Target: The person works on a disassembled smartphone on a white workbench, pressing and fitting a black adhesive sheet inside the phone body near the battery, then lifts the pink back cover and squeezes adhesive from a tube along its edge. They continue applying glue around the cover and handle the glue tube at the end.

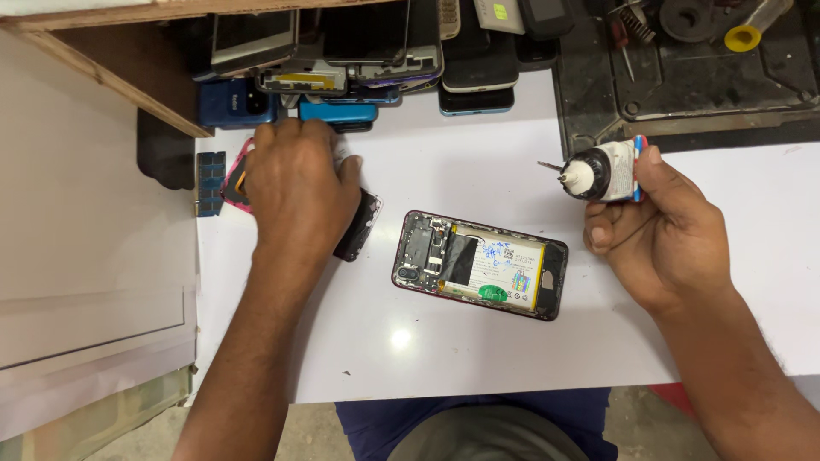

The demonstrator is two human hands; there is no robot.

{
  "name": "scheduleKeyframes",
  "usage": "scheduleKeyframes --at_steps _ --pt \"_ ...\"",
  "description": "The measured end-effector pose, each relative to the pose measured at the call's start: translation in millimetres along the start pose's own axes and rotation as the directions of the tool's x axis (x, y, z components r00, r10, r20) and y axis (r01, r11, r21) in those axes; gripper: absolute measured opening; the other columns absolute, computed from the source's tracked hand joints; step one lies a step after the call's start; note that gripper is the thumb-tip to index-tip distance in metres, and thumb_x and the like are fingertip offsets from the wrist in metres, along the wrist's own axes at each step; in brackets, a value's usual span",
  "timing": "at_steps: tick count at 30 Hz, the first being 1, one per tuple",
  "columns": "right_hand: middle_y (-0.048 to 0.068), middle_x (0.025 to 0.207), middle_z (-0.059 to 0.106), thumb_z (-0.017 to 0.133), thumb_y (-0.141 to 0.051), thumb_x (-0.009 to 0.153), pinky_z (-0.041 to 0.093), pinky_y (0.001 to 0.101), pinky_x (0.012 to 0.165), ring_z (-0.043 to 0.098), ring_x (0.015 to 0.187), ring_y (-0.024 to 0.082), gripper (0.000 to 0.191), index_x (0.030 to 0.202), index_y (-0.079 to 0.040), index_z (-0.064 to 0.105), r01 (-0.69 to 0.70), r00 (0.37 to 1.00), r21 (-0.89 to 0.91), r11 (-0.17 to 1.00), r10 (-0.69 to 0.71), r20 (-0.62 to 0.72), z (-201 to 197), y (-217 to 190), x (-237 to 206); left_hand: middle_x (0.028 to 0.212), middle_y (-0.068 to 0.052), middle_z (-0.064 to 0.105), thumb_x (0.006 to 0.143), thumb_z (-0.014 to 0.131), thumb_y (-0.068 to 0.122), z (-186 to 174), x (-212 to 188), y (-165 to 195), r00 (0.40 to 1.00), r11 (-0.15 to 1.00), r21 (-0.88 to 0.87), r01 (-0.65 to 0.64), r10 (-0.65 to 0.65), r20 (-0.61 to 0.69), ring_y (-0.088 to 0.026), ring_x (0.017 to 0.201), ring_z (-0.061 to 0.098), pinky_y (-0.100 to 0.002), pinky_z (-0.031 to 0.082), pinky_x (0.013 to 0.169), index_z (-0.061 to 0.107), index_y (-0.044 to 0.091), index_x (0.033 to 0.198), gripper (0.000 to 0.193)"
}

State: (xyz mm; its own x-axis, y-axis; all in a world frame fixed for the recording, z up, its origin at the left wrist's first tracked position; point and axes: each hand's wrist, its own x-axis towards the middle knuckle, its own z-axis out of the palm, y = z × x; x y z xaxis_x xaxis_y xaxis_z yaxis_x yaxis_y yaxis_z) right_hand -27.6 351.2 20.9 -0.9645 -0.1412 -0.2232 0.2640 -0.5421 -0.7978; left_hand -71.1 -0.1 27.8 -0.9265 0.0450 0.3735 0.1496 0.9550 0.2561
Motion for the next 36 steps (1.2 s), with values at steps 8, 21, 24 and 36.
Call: scheduleKeyframes --at_steps 8,21,24,36 --pt "0.014 0.098 0.071 0.046 -0.029 0.120 0.049 0.0340 0.067 0.063 0.071 0.022 0.035 0.118 -0.001 0.065 0.006 1.000 0.017 1.000 -0.006 0.004 -2 3 1 0.090 -0.015 0.070 0.088 0.081 0.013 -8 2 3 0.998 0.998 0.051 -0.036 0.038 -0.047 -0.034 0.088 0.062 -0.049 0.050 0.078 0.070 0.002 0.089 0.015" --pt "0.019 0.114 0.072 0.059 -0.021 0.105 0.060 0.0327 0.070 0.073 0.087 0.023 0.038 0.133 0.005 0.055 -0.022 0.995 -0.029 0.999 0.025 0.101 24 0 -7 0.091 0.004 0.044 0.104 0.067 0.014 -11 -12 95 0.945 0.159 -0.964 0.215 0.215 0.246 -0.005 0.081 0.041 -0.020 0.039 0.071 0.062 0.003 0.132 0.031" --pt "0.018 0.113 0.070 0.061 -0.018 0.111 0.060 0.0323 0.075 0.071 0.091 0.022 0.036 0.134 0.008 0.053 0.128 0.979 -0.101 0.987 -0.109 0.170 40 5 -18 0.100 0.002 0.050 0.095 0.072 0.019 -11 -18 119 0.940 0.149 -0.965 0.214 0.236 0.245 -0.005 0.080 0.044 -0.021 0.042 0.065 0.062 0.001 0.127 0.038" --pt "0.009 0.097 0.072 0.074 -0.001 0.091 0.054 0.0302 0.070 0.068 0.079 0.015 0.031 0.121 0.001 0.069 0.475 0.828 -0.852 0.220 -0.438 0.349 84 9 -14 0.133 -0.018 0.066 0.107 0.053 0.041 -1 -7 108 0.854 -0.591 -0.629 0.505 0.239 0.461 -0.024 0.122 0.064 -0.042 0.050 0.114 0.056 -0.009 0.144 0.063"
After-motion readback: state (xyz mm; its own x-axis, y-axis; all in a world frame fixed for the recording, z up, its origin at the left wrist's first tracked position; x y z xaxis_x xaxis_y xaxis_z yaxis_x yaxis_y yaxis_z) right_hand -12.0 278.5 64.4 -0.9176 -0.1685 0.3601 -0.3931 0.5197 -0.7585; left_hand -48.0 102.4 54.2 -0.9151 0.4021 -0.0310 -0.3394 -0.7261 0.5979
